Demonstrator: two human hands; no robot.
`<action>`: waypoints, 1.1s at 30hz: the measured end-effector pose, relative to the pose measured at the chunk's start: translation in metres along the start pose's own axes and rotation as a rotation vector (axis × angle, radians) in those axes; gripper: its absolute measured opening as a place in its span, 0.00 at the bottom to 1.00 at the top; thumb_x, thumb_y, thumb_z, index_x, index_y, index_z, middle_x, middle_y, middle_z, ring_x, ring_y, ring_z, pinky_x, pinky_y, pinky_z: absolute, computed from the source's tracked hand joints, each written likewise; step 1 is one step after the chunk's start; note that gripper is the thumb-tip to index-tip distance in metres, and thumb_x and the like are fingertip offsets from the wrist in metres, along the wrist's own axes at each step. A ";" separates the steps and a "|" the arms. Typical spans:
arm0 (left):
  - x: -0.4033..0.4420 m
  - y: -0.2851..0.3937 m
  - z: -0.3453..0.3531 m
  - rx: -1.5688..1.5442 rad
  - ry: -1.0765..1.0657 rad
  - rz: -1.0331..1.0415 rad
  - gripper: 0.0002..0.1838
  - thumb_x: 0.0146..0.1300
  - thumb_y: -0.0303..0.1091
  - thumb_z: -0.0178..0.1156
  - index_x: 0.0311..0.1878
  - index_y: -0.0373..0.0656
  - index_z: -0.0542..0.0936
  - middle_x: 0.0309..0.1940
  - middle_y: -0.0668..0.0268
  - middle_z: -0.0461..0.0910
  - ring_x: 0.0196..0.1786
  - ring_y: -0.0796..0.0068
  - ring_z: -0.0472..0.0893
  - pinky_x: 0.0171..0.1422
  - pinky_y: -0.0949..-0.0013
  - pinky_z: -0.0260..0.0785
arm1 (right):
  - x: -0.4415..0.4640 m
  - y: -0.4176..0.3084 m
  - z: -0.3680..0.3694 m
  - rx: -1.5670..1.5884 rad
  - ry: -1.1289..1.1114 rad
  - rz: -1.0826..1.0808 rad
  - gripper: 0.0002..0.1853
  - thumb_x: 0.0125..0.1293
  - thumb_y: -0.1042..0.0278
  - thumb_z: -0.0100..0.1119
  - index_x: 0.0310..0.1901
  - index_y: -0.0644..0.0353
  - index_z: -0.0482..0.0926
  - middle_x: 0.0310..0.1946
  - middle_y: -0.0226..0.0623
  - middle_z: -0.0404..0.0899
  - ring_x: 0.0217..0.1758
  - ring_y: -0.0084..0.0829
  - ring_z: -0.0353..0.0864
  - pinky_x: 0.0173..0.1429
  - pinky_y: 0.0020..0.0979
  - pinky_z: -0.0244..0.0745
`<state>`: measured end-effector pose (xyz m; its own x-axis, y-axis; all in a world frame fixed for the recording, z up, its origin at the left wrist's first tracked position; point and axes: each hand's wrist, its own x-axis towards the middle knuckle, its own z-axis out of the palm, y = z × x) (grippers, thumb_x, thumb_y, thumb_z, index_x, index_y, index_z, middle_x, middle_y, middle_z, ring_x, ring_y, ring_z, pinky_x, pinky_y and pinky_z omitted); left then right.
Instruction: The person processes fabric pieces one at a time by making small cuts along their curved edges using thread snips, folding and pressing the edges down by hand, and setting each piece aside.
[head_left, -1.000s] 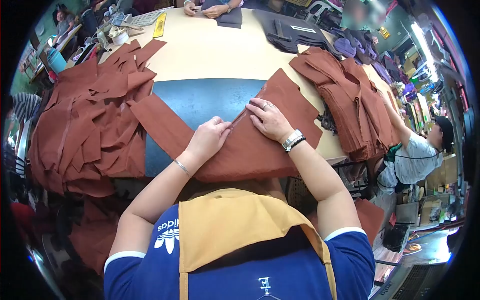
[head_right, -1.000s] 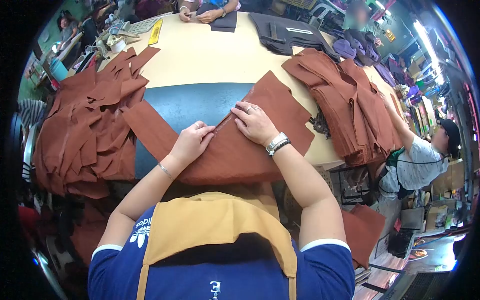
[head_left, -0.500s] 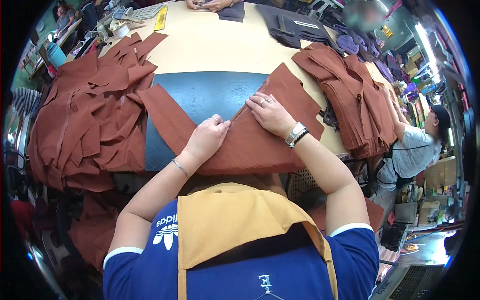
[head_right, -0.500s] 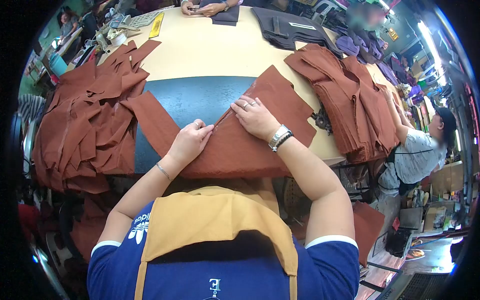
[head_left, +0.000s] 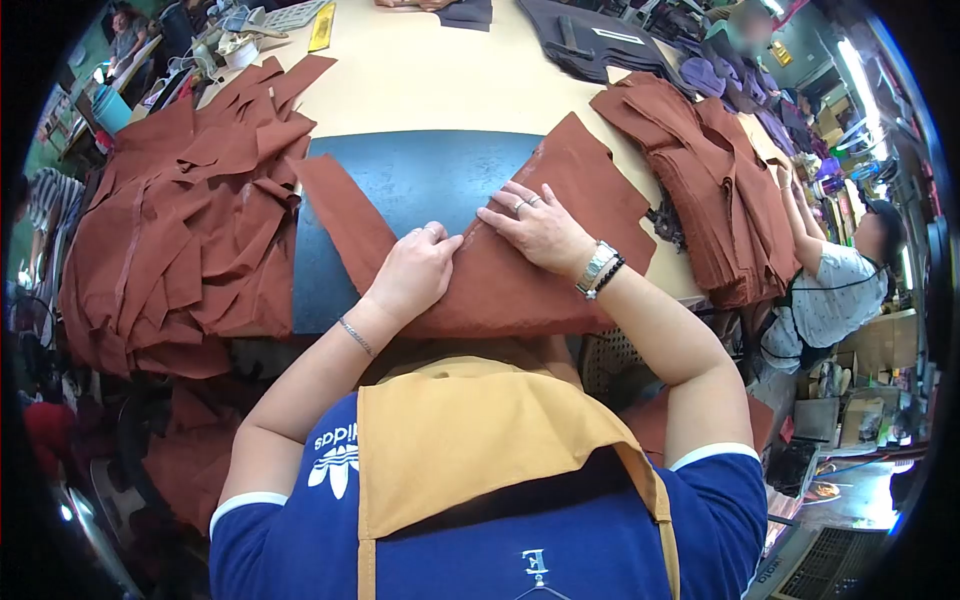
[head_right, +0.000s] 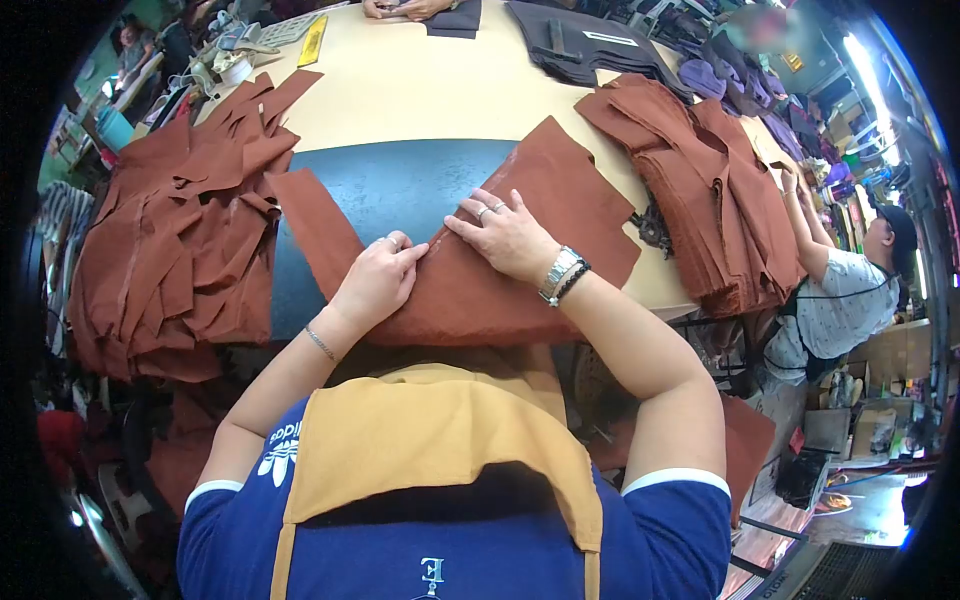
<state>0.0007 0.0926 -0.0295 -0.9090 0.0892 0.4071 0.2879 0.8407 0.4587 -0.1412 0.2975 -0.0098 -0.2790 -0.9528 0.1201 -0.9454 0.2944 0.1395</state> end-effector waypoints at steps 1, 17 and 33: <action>0.000 0.000 -0.001 0.001 -0.006 0.003 0.11 0.62 0.24 0.58 0.46 0.39 0.84 0.38 0.57 0.78 0.42 0.56 0.80 0.51 0.59 0.74 | 0.000 0.000 0.001 -0.012 0.035 -0.031 0.25 0.69 0.64 0.50 0.68 0.49 0.69 0.65 0.42 0.69 0.71 0.41 0.67 0.68 0.59 0.66; 0.002 -0.009 -0.031 -0.014 -0.260 -0.303 0.09 0.65 0.31 0.59 0.45 0.47 0.86 0.41 0.65 0.83 0.48 0.60 0.82 0.71 0.28 0.49 | 0.004 -0.030 -0.006 0.113 0.000 -0.015 0.22 0.69 0.68 0.48 0.65 0.52 0.72 0.62 0.43 0.72 0.67 0.42 0.72 0.65 0.51 0.73; -0.015 -0.025 -0.039 0.246 -0.175 0.073 0.07 0.64 0.34 0.63 0.43 0.54 0.87 0.39 0.73 0.82 0.47 0.70 0.81 0.76 0.30 0.45 | 0.005 -0.061 0.000 0.275 0.078 0.035 0.23 0.69 0.72 0.46 0.66 0.51 0.72 0.61 0.51 0.72 0.65 0.49 0.73 0.67 0.44 0.71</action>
<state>0.0190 0.0494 -0.0167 -0.9329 0.2267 0.2799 0.2922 0.9307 0.2200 -0.0850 0.2752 -0.0182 -0.3084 -0.9307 0.1965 -0.9486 0.2856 -0.1361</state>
